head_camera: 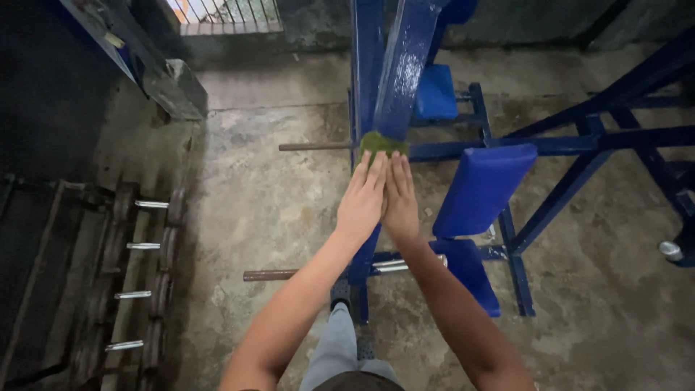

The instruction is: Wiping down gym benches and machine frames using a cleaning cloth.

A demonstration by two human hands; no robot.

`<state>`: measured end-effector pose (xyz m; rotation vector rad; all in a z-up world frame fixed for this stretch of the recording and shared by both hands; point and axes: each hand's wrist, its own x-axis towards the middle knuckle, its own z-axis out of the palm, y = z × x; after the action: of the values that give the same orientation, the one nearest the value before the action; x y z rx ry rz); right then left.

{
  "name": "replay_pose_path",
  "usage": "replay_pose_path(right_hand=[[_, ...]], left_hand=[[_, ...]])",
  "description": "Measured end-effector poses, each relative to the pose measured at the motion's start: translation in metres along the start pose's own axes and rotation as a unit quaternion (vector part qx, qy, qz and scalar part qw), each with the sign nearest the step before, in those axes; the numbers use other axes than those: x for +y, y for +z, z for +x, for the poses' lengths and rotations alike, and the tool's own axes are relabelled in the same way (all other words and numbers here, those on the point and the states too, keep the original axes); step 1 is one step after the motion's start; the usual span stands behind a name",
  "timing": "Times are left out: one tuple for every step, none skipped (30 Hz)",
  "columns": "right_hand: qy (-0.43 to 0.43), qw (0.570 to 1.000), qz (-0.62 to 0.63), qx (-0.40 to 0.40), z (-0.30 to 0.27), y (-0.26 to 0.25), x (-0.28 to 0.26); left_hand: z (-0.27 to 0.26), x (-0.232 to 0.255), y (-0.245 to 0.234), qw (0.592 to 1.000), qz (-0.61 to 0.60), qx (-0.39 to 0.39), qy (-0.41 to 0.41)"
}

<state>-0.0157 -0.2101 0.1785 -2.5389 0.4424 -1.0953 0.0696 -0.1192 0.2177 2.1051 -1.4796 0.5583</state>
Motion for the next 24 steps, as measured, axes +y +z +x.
replay_pose_path(right_hand=[[-0.003,1.0,0.0,0.003,0.004,-0.001,-0.001],[-0.002,1.0,0.004,0.0,0.008,-0.003,-0.002],[-0.001,1.0,0.009,-0.002,0.011,-0.004,-0.002],[-0.002,1.0,0.008,0.0,0.014,-0.006,-0.002],[-0.007,1.0,0.003,-0.002,0.02,-0.008,-0.002],[-0.011,1.0,-0.003,-0.003,0.026,-0.01,-0.002],[-0.013,1.0,-0.004,0.0,0.025,-0.009,-0.001],[-0.018,1.0,-0.009,0.0,0.024,-0.008,0.0],[-0.024,1.0,-0.014,0.001,0.024,-0.007,0.001],[-0.026,1.0,-0.016,0.004,0.021,-0.004,0.002],[-0.026,1.0,-0.012,0.007,0.017,-0.001,0.004],[-0.026,1.0,-0.007,0.009,0.014,0.001,0.006],[-0.029,0.999,-0.009,0.012,0.014,0.001,0.006],[-0.024,1.0,-0.007,0.011,0.014,0.0,0.006],[-0.016,1.0,-0.004,0.009,0.012,0.001,0.005],[-0.018,1.0,-0.003,0.011,0.019,-0.001,0.004],[-0.012,1.0,-0.006,0.007,0.02,-0.004,0.001],[-0.006,1.0,-0.009,0.003,0.021,-0.006,-0.001],[-0.002,1.0,-0.008,0.001,0.024,-0.01,-0.004],[0.002,1.0,-0.005,-0.002,0.028,-0.014,-0.007],[0.006,1.0,-0.002,-0.004,0.033,-0.018,-0.009],[0.01,1.0,-0.003,-0.005,0.03,-0.019,-0.013],[0.007,1.0,0.01,0.0,0.029,-0.02,-0.016],[0.004,1.0,0.022,0.005,0.028,-0.022,-0.019]], left_hand=[[0.001,-0.002,-0.002,1.0,0.001,0.003,0.001],[0.003,-0.004,-0.003,1.0,-0.011,0.006,0.005],[0.004,-0.005,-0.004,1.0,-0.023,0.009,0.009],[0.007,-0.005,-0.006,1.0,-0.022,0.011,0.01],[0.013,-0.005,-0.009,1.0,-0.019,0.015,0.013],[0.019,-0.005,-0.012,1.0,-0.015,0.02,0.015],[0.019,-0.003,-0.012,1.0,-0.014,0.022,0.017],[0.019,-0.002,-0.013,0.999,-0.024,0.022,0.008],[0.02,-0.001,-0.014,0.999,-0.034,0.023,0.0],[0.017,0.0,-0.014,0.999,-0.034,0.026,0.003],[0.015,0.002,-0.014,0.998,-0.047,0.036,-0.005],[0.013,0.003,-0.013,0.997,-0.06,0.045,-0.012],[0.012,0.002,-0.012,0.997,-0.06,0.049,-0.011],[0.012,0.002,-0.011,0.998,-0.041,0.04,0.002],[0.01,0.0,-0.01,0.999,-0.021,0.03,0.014],[0.014,-0.002,-0.009,0.999,-0.019,0.031,0.016],[0.013,-0.002,-0.009,0.999,-0.016,0.03,0.018],[0.012,-0.003,-0.009,0.999,-0.012,0.028,0.02],[0.014,-0.002,-0.011,0.999,-0.014,0.024,0.019],[0.017,-0.002,-0.012,0.999,-0.019,0.025,0.015],[0.021,-0.002,-0.013,0.999,-0.025,0.027,0.013],[0.018,-0.001,-0.013,0.999,-0.027,0.024,0.014],[0.018,0.0,-0.014,0.999,-0.032,0.029,0.012],[0.017,0.001,-0.014,0.999,-0.037,0.034,0.009]])
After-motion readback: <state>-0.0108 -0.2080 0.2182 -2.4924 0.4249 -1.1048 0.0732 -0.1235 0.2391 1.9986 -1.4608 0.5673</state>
